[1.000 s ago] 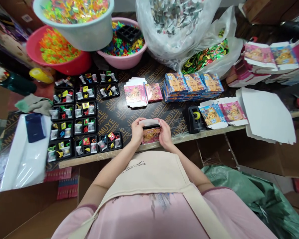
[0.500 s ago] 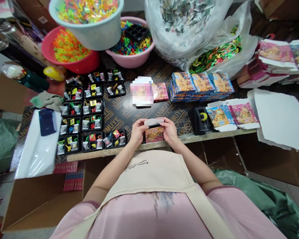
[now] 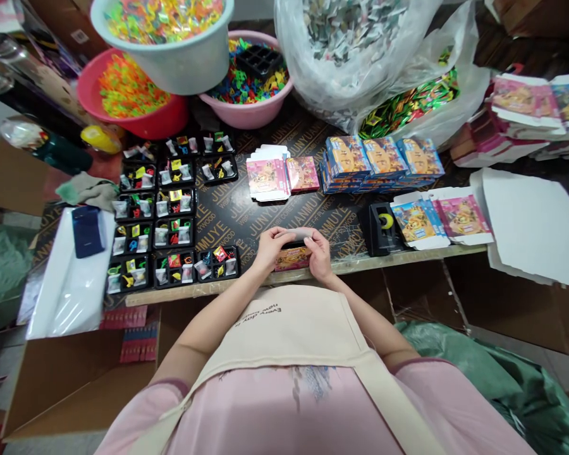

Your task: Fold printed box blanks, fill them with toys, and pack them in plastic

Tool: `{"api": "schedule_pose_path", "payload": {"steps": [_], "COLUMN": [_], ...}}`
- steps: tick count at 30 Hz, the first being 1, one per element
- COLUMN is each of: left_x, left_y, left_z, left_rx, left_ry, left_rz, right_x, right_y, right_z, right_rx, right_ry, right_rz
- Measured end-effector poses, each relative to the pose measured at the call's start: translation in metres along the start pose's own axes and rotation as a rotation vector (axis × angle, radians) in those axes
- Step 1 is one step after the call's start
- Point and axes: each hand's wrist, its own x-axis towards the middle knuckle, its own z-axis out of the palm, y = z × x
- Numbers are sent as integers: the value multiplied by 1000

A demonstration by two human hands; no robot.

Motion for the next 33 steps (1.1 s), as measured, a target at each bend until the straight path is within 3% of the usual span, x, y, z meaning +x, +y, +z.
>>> {"api": "schedule_pose_path", "payload": {"steps": [6,11,15,19,27,31,33], "left_x": [6,2,-11,-21,-30,-28,-27], "left_y": [-4,-3,-2,-3,-8,-8,-3], "left_z": [3,0,-10,-27,-42,-49,-51], "left_rx": [33,9,-87,4,274,451,525], "left_ry": [138,152,-29,-183,-208,-87,-105], "left_rz": [52,118,99,114,438,601,669], "right_x": [-6,-2,2,-1,-8,-12,-13], "right_y": [0,0,-4,-11,-6,1,0], "right_z": [3,4,0,-6,11,12,7], "right_rx": [-18,-14,12,59,118,132,65], "right_ry": [37,60,64,3,163,115,57], "right_rz": [25,71,124,163,15,-113,-165]}}
